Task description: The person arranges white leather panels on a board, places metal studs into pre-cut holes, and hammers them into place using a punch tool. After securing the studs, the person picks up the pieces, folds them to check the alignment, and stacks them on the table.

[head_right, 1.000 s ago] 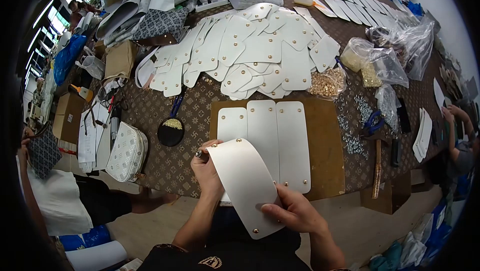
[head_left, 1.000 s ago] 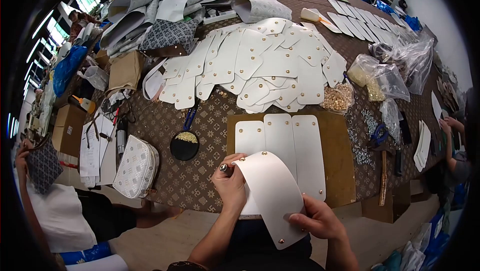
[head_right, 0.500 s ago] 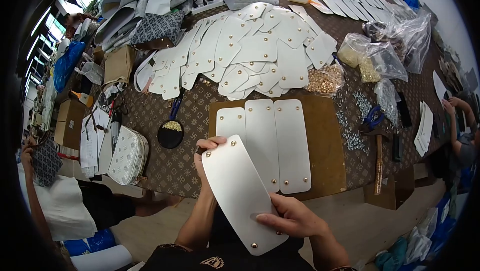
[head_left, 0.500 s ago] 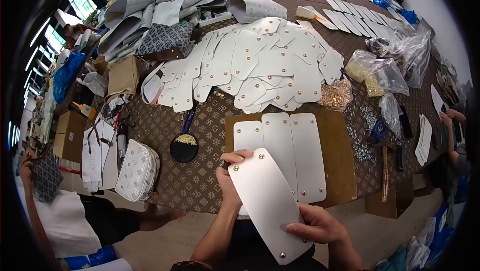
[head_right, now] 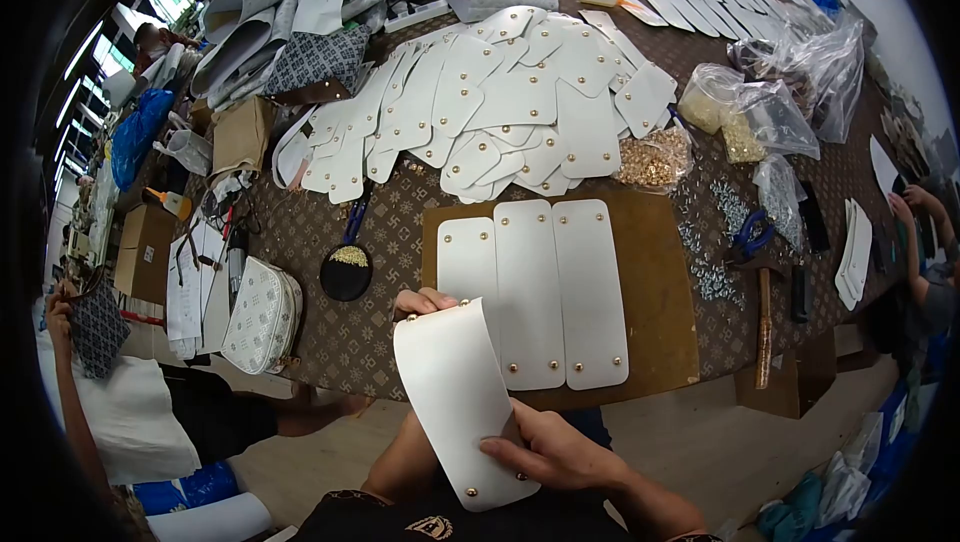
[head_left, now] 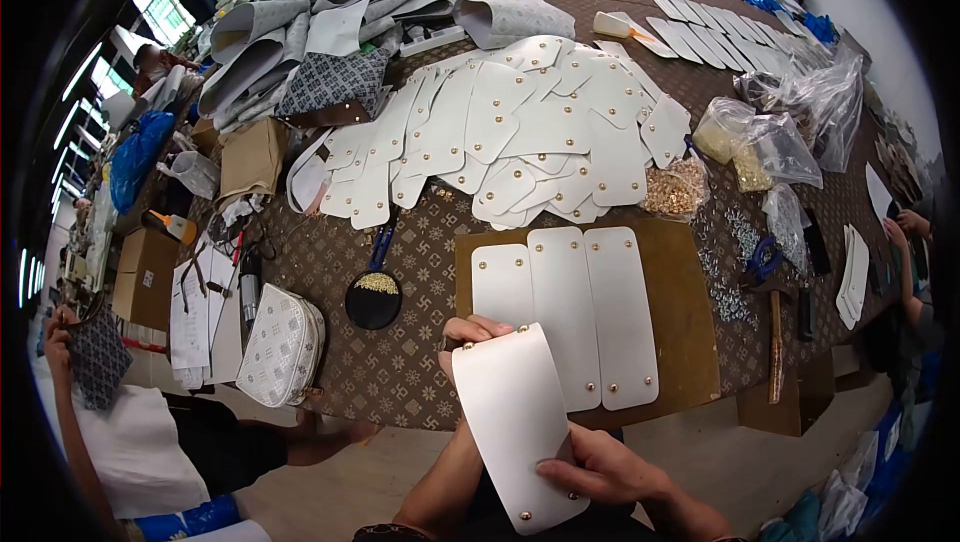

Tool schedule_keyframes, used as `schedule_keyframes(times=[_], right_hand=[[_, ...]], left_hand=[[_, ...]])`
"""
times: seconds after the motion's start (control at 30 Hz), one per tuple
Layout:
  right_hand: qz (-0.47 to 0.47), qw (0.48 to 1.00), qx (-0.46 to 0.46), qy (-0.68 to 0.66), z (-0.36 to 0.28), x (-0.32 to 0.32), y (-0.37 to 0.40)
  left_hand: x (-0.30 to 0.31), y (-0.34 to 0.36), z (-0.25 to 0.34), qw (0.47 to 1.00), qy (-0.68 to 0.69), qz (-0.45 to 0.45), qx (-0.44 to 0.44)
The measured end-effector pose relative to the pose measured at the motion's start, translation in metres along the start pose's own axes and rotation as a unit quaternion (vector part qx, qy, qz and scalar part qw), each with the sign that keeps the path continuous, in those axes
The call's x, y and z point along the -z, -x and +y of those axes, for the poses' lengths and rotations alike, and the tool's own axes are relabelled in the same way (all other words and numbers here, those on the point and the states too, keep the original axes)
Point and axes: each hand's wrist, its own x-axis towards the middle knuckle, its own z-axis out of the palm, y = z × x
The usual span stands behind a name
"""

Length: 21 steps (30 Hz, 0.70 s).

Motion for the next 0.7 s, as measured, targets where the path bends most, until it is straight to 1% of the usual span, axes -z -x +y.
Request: schedule_keyframes(times=[0.13,0.2,0.23,0.3,0.33,0.4,0.43,0.47,0.5,0.53,0.57,0.6,0.63,0.67,0.7], right_hand=[[-0.010,1.000,-0.014,0.017,0.012,0.001,-0.002],[-0.013,1.000,-0.021,0.010,0.015,0.001,-0.002],[-0.013,1.000,-0.022,0.010,0.015,0.000,-0.002],[0.016,1.000,0.021,0.004,0.014,-0.001,-0.003],[0.018,1.000,0.017,0.002,0.014,0.001,-0.002],[0.028,0.999,0.028,0.025,0.020,0.007,0.000],[0.053,0.996,0.070,0.015,0.030,0.010,-0.001],[0.056,0.996,0.049,-0.043,0.022,0.012,0.005],[0.058,0.993,0.033,-0.101,0.011,0.018,0.007],[0.064,0.987,0.051,-0.135,0.007,0.023,0.009],[0.072,0.986,0.054,-0.140,0.003,0.025,0.010],[0.084,0.974,0.115,-0.175,-0.001,0.028,0.011],[0.096,0.958,0.176,-0.205,-0.004,0.031,0.013],[0.105,0.949,0.189,-0.229,-0.003,0.033,0.013],[0.113,0.948,0.194,-0.225,-0.001,0.038,0.012]], left_hand=[[-0.006,-0.001,0.008,0.999,0.021,-0.031,-0.005],[-0.008,0.000,0.010,0.998,0.034,-0.040,0.025],[-0.007,0.000,0.010,0.998,0.034,-0.039,0.025],[-0.002,0.000,0.004,0.999,-0.028,-0.041,-0.001],[0.003,-0.004,0.001,0.999,-0.027,-0.039,0.003],[0.016,-0.014,0.000,0.994,-0.103,-0.042,-0.007],[0.018,-0.022,0.002,0.992,-0.127,-0.004,0.016],[0.019,-0.029,0.004,0.987,-0.152,0.031,0.041],[0.018,-0.034,0.008,0.977,-0.204,0.045,0.033],[0.015,-0.039,0.014,0.965,-0.255,0.054,0.019],[0.011,-0.042,0.021,0.955,-0.289,0.057,0.021],[0.013,-0.044,0.022,0.957,-0.287,0.048,0.024],[0.015,-0.045,0.022,0.955,-0.290,0.056,0.003],[0.016,-0.045,0.023,0.954,-0.292,0.064,-0.018],[0.018,-0.043,0.025,0.947,-0.317,0.054,-0.014]])
